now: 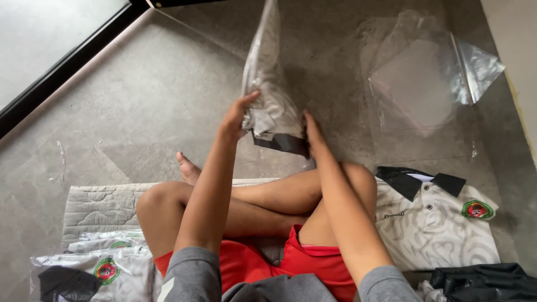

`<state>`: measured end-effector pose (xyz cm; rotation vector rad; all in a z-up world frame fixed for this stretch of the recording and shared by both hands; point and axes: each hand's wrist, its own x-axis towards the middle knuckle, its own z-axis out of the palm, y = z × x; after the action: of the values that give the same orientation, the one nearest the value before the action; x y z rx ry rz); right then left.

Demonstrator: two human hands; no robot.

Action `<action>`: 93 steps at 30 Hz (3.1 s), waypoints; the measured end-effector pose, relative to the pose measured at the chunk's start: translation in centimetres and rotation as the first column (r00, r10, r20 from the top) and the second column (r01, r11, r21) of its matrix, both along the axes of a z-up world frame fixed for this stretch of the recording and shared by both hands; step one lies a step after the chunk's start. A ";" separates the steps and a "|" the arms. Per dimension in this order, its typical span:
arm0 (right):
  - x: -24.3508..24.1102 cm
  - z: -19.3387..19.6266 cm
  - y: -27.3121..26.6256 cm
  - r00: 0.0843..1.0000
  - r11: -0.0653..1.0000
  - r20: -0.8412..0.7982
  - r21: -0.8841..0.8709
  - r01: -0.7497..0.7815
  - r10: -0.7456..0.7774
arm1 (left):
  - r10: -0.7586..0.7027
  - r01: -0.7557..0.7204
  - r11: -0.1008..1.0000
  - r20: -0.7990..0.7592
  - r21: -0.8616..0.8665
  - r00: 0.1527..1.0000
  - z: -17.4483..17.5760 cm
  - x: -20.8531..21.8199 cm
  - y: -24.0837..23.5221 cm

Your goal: Folding polo shirts and placing them into clear plastic bags for packaging.

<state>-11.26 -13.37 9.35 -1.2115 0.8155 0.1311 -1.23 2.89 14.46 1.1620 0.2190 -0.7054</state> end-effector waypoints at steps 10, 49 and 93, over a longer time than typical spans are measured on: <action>2.4 -18.2 -5.2 0.916 0.726 -0.386 -0.598 -0.338 0.109 | -0.120 0.109 0.685 -0.036 0.721 0.992 -17.0 1.9 14.1; -0.9 -10.2 -2.3 0.943 0.555 -0.239 -0.764 -0.329 0.230 | -0.087 -0.095 0.830 0.297 0.549 0.951 -12.8 -2.1 11.9; 0.5 -10.4 -1.6 0.972 0.575 -0.231 -0.791 -0.211 0.039 | 0.259 -0.391 0.579 0.294 0.715 0.920 -15.9 -0.9 10.2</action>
<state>-10.78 -14.99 -1.05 -2.1795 0.9949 -0.0311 -2.16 13.12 -1.44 1.9287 0.6311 -0.1473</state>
